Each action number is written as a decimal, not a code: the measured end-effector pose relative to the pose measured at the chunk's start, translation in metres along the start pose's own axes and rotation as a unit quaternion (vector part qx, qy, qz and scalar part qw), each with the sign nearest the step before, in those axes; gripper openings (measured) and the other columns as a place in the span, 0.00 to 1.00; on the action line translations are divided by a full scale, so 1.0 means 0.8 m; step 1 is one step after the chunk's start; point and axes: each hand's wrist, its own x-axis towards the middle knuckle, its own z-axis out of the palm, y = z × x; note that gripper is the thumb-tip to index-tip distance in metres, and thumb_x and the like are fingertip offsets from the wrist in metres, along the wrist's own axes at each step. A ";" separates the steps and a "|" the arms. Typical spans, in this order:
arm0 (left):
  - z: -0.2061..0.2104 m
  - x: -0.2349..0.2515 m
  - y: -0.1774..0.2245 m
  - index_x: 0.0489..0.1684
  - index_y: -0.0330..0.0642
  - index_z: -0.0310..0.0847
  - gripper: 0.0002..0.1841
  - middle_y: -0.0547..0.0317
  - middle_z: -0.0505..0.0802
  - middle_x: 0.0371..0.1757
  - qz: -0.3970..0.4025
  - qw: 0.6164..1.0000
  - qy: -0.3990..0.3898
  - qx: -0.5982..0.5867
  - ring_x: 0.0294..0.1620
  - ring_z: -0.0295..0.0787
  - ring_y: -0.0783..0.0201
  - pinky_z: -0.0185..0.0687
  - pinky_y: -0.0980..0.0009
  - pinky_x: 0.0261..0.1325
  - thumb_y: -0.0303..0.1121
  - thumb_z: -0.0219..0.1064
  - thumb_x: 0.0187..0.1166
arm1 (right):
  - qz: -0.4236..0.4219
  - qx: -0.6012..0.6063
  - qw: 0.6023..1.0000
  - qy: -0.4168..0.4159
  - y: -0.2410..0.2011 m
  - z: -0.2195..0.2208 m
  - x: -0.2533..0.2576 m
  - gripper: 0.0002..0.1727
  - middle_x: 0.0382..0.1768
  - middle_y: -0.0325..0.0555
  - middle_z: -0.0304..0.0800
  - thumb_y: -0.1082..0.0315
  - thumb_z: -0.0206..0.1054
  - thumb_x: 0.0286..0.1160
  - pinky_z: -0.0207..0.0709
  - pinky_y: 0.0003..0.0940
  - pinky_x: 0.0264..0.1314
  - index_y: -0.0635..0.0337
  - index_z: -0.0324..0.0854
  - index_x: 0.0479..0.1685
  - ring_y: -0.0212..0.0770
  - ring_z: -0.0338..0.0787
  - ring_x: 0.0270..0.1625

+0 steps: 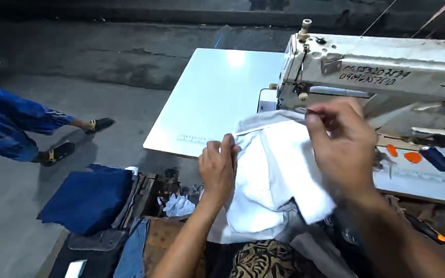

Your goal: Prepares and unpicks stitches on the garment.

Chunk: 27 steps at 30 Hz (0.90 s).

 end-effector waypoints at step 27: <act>-0.024 0.004 0.046 0.28 0.42 0.89 0.11 0.62 0.88 0.24 -0.077 0.945 -0.308 -0.072 0.24 0.85 0.69 0.82 0.68 0.28 0.38 0.67 0.76 | 0.346 0.184 0.920 -0.007 0.041 0.089 -0.128 0.08 0.33 0.35 0.90 0.66 0.66 0.78 0.88 0.18 0.42 0.62 0.81 0.43 0.21 0.91 0.36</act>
